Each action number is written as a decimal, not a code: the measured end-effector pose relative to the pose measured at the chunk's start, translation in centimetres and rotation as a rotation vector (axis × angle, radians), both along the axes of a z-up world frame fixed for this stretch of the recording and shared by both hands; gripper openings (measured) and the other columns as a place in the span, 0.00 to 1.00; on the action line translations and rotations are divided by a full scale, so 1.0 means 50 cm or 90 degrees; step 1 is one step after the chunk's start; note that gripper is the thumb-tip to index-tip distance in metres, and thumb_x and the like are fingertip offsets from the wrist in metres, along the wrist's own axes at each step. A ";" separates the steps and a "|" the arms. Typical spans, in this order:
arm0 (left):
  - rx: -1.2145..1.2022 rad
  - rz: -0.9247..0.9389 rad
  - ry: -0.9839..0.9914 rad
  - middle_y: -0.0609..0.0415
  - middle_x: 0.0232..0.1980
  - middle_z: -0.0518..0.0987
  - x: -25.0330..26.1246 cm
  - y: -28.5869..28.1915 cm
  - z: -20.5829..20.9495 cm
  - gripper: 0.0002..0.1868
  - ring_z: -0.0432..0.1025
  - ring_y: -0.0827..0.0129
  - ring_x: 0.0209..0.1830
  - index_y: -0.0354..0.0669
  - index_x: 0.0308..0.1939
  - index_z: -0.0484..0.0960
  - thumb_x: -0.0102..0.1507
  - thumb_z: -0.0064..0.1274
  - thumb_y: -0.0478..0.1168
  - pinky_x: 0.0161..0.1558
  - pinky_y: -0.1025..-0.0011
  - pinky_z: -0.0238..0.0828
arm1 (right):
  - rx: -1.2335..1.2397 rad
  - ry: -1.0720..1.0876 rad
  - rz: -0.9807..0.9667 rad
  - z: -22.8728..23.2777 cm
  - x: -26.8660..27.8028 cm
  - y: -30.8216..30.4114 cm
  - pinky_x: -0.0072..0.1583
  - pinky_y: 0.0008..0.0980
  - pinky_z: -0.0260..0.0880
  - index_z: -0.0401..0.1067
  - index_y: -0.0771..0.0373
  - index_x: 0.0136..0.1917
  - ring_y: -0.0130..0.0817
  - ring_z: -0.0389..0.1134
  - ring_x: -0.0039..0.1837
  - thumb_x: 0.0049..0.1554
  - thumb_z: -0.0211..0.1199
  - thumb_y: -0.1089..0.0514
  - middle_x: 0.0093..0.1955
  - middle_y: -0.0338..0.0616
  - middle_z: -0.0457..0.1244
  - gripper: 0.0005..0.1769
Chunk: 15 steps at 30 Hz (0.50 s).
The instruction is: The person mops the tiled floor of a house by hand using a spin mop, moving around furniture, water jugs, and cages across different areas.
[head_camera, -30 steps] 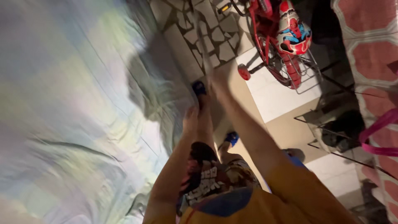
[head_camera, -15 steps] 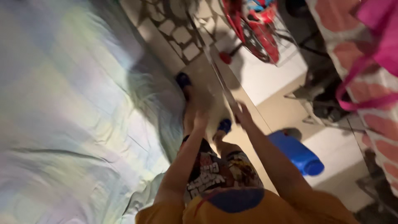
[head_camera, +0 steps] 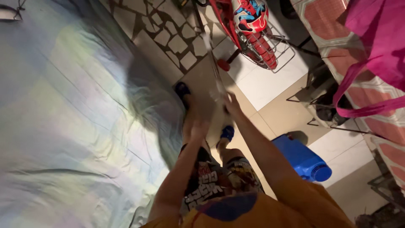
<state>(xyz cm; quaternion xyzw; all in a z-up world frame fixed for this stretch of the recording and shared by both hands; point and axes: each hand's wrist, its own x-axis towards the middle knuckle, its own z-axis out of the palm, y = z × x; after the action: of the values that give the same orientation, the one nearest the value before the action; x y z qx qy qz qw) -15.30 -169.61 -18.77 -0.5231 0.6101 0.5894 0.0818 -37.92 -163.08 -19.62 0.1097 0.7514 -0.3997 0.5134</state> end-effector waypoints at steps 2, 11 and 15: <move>-0.037 0.021 0.008 0.46 0.59 0.78 0.018 -0.036 -0.011 0.21 0.72 0.56 0.53 0.46 0.65 0.76 0.69 0.47 0.45 0.50 0.62 0.71 | -0.050 0.021 -0.021 -0.061 -0.037 -0.061 0.26 0.29 0.55 0.56 0.44 0.78 0.24 0.56 0.26 0.65 0.57 0.47 0.33 0.41 0.59 0.30; 0.058 0.135 0.052 0.47 0.56 0.79 -0.038 -0.031 0.004 0.22 0.73 0.59 0.51 0.47 0.66 0.75 0.69 0.47 0.47 0.48 0.63 0.71 | 0.078 0.046 0.116 0.133 0.131 0.205 0.31 0.30 0.59 0.57 0.51 0.75 0.27 0.61 0.29 0.62 0.60 0.38 0.33 0.43 0.63 0.33; 0.188 0.154 0.001 0.47 0.55 0.79 -0.062 0.001 0.043 0.23 0.73 0.60 0.50 0.48 0.67 0.75 0.69 0.48 0.48 0.47 0.63 0.71 | 0.167 -0.062 0.119 0.315 0.243 0.328 0.32 0.30 0.64 0.59 0.49 0.73 0.28 0.64 0.31 0.59 0.59 0.38 0.32 0.40 0.65 0.33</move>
<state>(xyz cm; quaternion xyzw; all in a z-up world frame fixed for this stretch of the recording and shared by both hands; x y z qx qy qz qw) -18.41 -169.58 -16.60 -0.5741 0.4498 0.6788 0.0857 -25.77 -146.69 -3.87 0.1247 0.7784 -0.2429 0.5652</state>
